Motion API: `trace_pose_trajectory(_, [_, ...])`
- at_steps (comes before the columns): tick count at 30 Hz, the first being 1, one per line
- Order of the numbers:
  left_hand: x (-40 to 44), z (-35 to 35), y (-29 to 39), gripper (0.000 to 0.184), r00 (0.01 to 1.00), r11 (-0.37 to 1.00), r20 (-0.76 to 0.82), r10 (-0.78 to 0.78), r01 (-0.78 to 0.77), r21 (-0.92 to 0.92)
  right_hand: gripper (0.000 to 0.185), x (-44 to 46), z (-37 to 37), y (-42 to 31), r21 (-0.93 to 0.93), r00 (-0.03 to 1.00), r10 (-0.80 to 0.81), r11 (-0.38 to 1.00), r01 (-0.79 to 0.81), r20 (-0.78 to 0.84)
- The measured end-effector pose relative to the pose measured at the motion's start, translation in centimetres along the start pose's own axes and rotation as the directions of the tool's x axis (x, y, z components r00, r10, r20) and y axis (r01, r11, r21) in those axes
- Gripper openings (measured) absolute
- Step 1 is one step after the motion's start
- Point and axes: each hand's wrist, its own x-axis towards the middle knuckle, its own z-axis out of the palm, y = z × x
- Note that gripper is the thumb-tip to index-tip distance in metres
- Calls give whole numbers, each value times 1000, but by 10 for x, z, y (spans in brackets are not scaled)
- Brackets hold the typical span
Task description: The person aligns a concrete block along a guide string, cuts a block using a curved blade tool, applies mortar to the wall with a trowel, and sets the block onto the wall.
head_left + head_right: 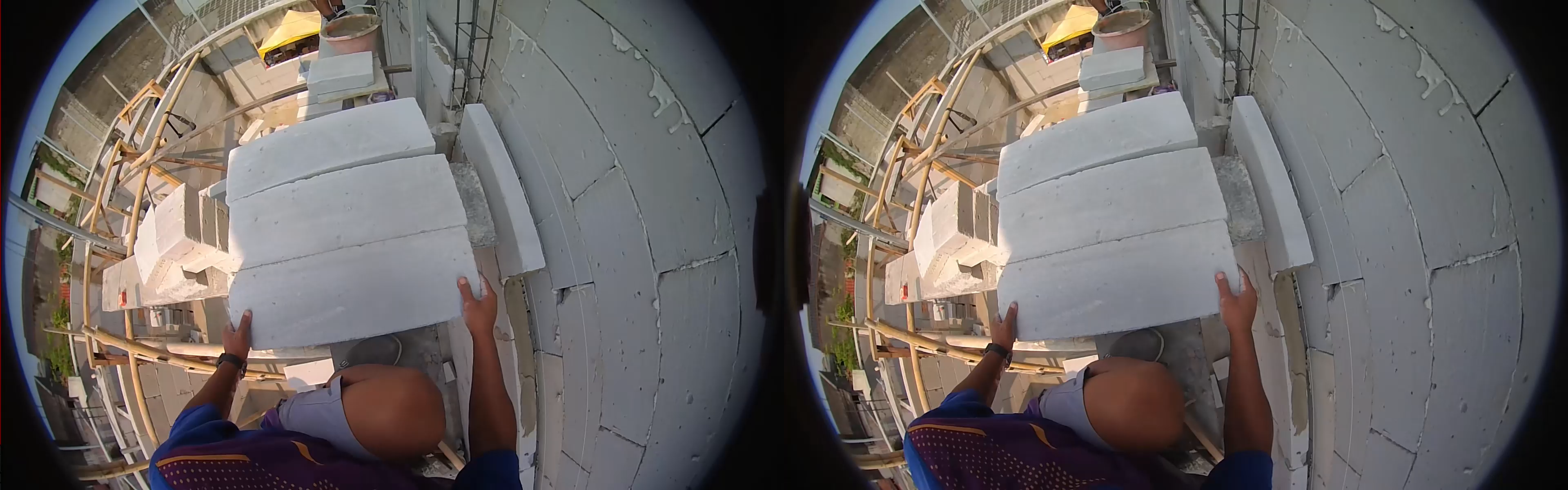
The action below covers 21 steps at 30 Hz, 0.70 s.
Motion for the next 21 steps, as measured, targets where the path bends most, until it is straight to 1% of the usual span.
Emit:
trace_pose_trajectory(2, [6, -9, -9, 75, 999, 991, -25, -21, 24, 134, 57, 5, -1, 2, -48, 998, 67, 997, -66, 14])
trace_pose_trajectory(3, [12, -11, -6, 75, 999, 980, -43, -23, 31, 198, 61, 5, -2, -16, -150, 998, 58, 987, -61, -27])
trace_pose_trajectory(4, [12, -15, -6, 71, 998, 988, -41, 47, -40, 152, 66, -2, -7, -31, -256, 997, 49, 965, -64, -62])
trace_pose_trajectory(5, [7, -28, 20, 69, 1000, 961, 10, 0, -2, 276, 71, -15, -13, -53, -364, 995, 53, 928, -82, -90])
trace_pose_trajectory(7, [1, -59, 99, 64, 987, 846, 101, -125, 53, 531, 84, -30, -29, -106, -454, 1000, 6, 891, -16, -22])
trace_pose_trajectory(8, [2, -73, 122, 60, 984, 840, 135, -120, 28, 542, 90, -38, -37, -127, -497, 1000, 1, 868, 2, 5])
trace_pose_trajectory(9, [20, -79, 138, 57, 980, 843, 178, -88, -22, 537, 93, -37, -40, -142, -596, 994, 37, 802, 31, 101])
trace_pose_trajectory(11, [75, -93, 125, 52, 970, 929, 230, 79, -155, 337, 100, -30, -41, -173, -752, 960, 130, 650, 107, 249])
trace_pose_trajectory(12, [67, -77, 157, 49, 953, 947, 265, 150, -216, 239, 102, -21, -40, -191, -752, 940, 166, 648, 123, 297])
trace_pose_trajectory(13, [46, -62, 196, 46, 944, 886, 313, 108, -234, 400, 104, -17, -36, -202, -749, 918, 204, 649, 134, 341])
trace_pose_trajectory(14, [69, -60, 171, 48, 926, 757, 296, 233, -364, 543, 103, -21, -26, -195, -767, 934, 5, 571, 291, 357])
trace_pose_trajectory(15, [85, -61, 150, 38, 951, 855, 238, 200, -288, 432, 103, -21, -15, -185, -789, 907, -184, 448, 420, 379])
trace_pose_trajectory(16, [101, -63, 127, 36, 894, 886, 292, 340, -409, 221, 105, -22, -3, -182, -723, 827, -319, 404, 560, 462])
trace_pose_trajectory(17, [69, -50, 147, 47, 881, 888, 279, 382, -434, 155, 108, -27, 10, -180, -637, 715, -437, 338, 692, 545])
trace_pose_trajectory(18, [61, -47, 147, 71, 765, 769, 358, 535, -617, 170, 107, -34, 21, -183, -598, 675, -439, 322, 734, 593])
trace_pose_trajectory(19, [41, -46, 169, 97, 709, 468, 469, 526, -702, 537, 107, -39, 31, -188, -550, 623, -445, 298, 780, 643])
trace_pose_trajectory(21, [20, -40, 181, 116, 712, 201, 500, 494, -652, 731, 97, -35, 55, -186, -487, 554, -416, 265, 832, 721])
